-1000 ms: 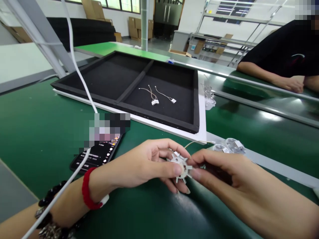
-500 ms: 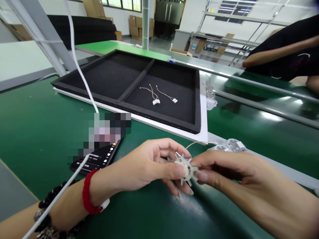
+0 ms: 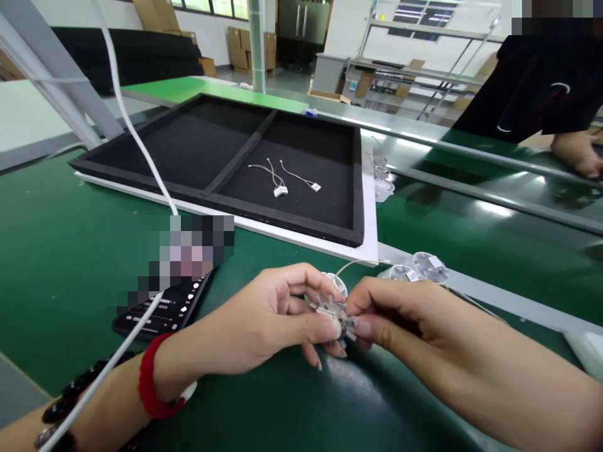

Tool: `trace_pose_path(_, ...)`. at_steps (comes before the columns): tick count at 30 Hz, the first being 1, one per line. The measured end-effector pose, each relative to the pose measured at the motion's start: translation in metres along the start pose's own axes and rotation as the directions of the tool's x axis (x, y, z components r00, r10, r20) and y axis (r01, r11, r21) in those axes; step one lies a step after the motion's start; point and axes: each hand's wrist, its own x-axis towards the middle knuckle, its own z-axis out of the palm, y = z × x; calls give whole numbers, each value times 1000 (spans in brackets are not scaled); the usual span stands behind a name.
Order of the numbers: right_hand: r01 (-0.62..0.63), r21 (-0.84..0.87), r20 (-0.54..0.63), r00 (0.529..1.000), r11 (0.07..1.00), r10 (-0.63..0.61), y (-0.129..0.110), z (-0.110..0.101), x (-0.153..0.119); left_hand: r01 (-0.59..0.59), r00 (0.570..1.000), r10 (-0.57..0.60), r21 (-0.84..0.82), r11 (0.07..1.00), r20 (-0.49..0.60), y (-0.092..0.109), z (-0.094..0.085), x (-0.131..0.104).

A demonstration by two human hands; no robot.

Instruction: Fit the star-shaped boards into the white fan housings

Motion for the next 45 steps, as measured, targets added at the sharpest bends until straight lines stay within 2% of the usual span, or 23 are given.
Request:
trace_pose_path(4,-14,20,99,995,1000,12,-3,-3,2,6,1000,-6,27,1000,-9,-3,-1,1)
trace_pose_path(7,-1,-4,131,991,1000,2,-5,-5,2,14,1000,-14,-5,1000,10,-4,-1,3)
trace_pose_path(12,73,-46,86,994,996,-68,-4,-4,0,81,995,-73,-142,987,66,-6,-3,5)
trace_pose_path(17,24,18,55,998,1000,-25,-3,-3,3,83,993,-63,-218,972,97,-7,-3,6)
trace_pose_path(20,2,51,40,999,999,-4,-1,-3,4,47,997,-35,-183,982,68,-6,-1,7)
trace_pose_path(26,-152,-1,73,986,988,151,-2,-2,-3,-18,999,17,-27,999,-33,-5,2,5)
trace_pose_path(31,-121,27,22,992,992,121,-2,0,-1,-38,997,40,36,999,-62,-6,3,3)
trace_pose_path(37,-51,-30,-15,999,998,51,1,0,4,-50,995,54,54,997,-86,-10,1,3)
trace_pose_path(45,-172,-69,-2,985,983,172,4,1,3,-27,989,47,138,990,-143,-4,5,3)
